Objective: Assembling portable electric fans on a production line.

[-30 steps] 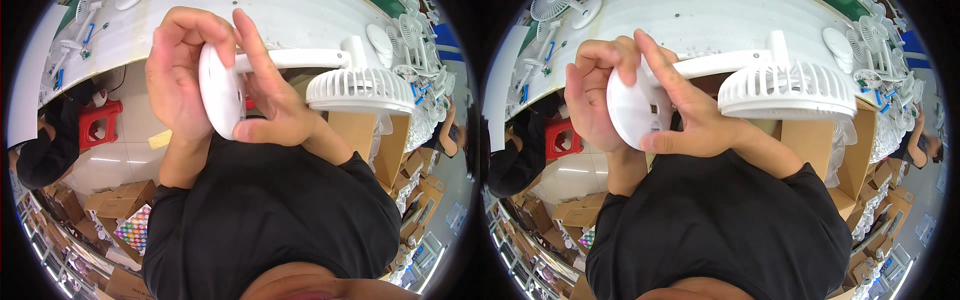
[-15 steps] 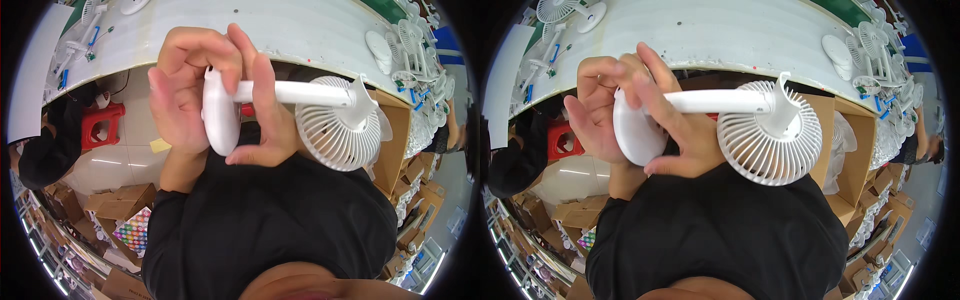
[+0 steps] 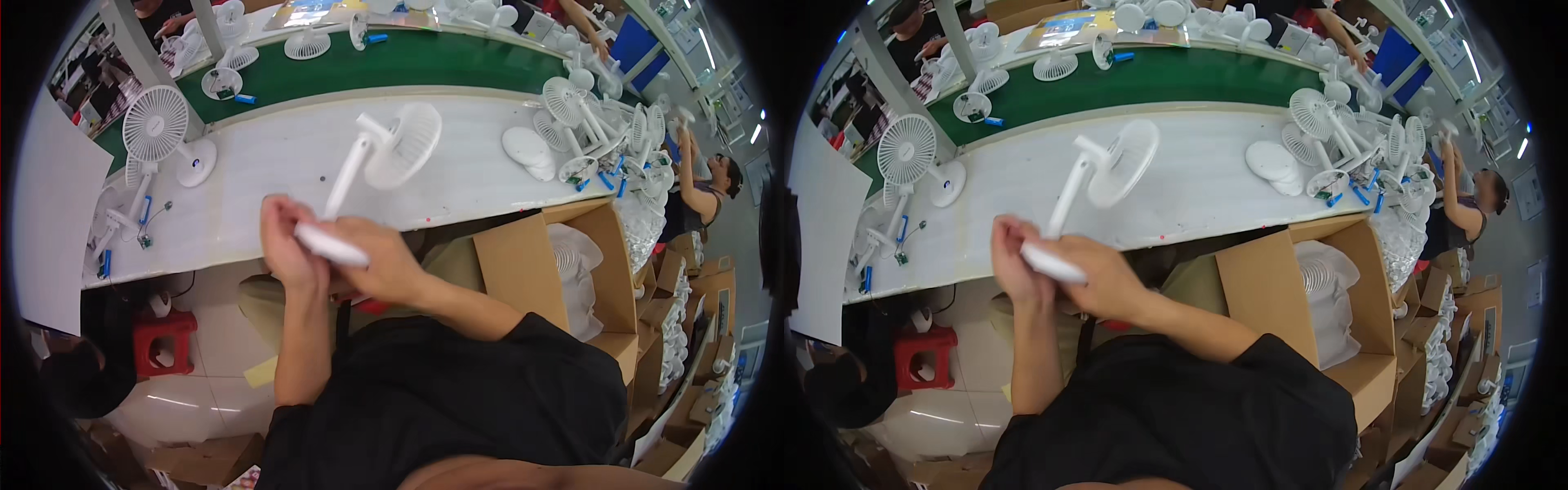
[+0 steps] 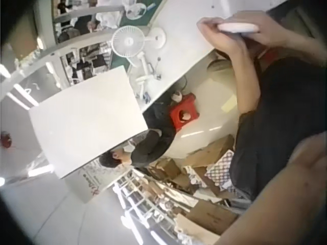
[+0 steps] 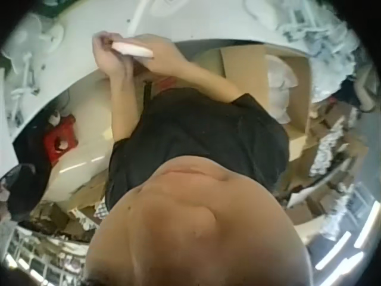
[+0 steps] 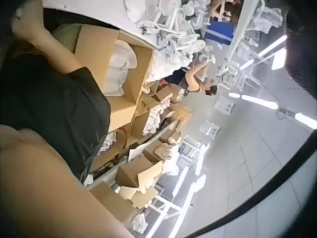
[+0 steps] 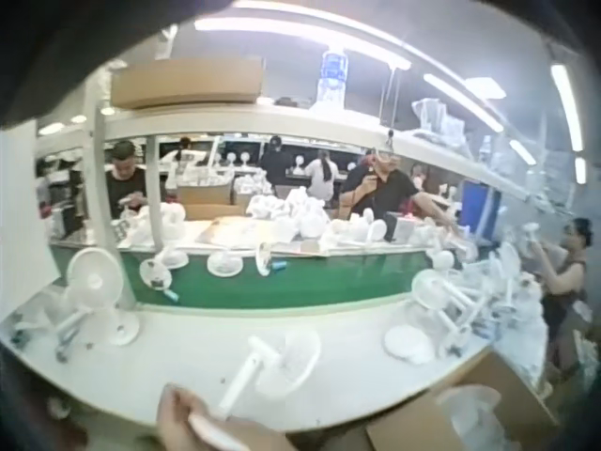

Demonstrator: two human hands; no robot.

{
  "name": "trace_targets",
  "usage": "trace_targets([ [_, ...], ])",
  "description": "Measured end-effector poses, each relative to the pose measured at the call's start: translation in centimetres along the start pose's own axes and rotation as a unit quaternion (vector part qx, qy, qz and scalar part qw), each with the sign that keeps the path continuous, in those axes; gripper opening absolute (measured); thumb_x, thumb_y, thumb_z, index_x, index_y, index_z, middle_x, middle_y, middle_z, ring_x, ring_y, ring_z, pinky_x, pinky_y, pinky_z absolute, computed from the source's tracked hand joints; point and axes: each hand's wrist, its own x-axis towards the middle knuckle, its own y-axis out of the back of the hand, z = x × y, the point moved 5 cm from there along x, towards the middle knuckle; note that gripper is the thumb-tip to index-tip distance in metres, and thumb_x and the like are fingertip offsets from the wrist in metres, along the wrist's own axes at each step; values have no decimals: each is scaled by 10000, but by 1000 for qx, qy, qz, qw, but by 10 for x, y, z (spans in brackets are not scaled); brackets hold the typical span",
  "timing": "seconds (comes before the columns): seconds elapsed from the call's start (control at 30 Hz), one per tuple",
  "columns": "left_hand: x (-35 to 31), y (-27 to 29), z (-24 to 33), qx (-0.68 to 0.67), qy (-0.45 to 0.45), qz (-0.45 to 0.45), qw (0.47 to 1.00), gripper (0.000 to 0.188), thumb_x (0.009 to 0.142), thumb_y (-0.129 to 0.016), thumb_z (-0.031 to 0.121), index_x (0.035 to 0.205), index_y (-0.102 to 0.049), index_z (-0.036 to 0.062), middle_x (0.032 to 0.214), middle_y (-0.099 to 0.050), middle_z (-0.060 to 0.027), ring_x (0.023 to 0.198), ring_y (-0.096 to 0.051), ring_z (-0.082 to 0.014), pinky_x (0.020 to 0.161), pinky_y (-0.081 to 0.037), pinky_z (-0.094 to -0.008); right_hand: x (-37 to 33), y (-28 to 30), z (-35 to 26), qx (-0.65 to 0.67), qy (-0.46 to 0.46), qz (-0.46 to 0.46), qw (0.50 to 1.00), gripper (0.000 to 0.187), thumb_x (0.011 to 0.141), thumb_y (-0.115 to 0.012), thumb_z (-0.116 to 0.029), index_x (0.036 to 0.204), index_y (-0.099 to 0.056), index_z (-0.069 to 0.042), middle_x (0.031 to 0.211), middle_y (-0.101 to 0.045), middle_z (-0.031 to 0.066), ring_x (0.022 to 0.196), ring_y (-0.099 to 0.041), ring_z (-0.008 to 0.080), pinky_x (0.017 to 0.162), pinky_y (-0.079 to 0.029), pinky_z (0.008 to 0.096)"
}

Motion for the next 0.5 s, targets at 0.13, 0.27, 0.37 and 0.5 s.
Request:
trace_targets([
  [0.13,31,9,1,302,-108,-37,946,145,940,-467,139,868,-555,48,735,-551,-45,694,-467,-143,666,-398,-272,34,60,55,-61,-49,178,981,452,741,-660,-14,1191,-617,-36,1048,-698,137,880,-654,286,808,-508,356],
  [0.27,55,34,-9,496,-103,-56,861,48,863,-546,62,873,-583,34,760,-574,-51,716,-504,-170,691,-420,-276,95,161,150,-225,-78,229,944,519,726,-698,-22,1233,-594,-64,1089,-693,137,958,-653,331,858,-502,388],
  [0.37,47,36,-14,606,-141,-103,776,76,846,-550,79,860,-605,28,763,-583,-65,693,-499,-189,670,-420,-290,139,235,211,-306,-106,209,923,549,729,-689,-7,1261,-586,-93,1153,-672,139,1019,-638,331,912,-488,397],
  [0.5,35,31,-11,644,-189,-105,734,83,837,-555,91,836,-606,27,745,-580,-60,675,-493,-180,668,-423,-287,158,283,228,-489,-208,283,798,534,758,-623,-62,1287,-570,-116,1184,-629,131,1034,-602,365,879,-499,414],
])
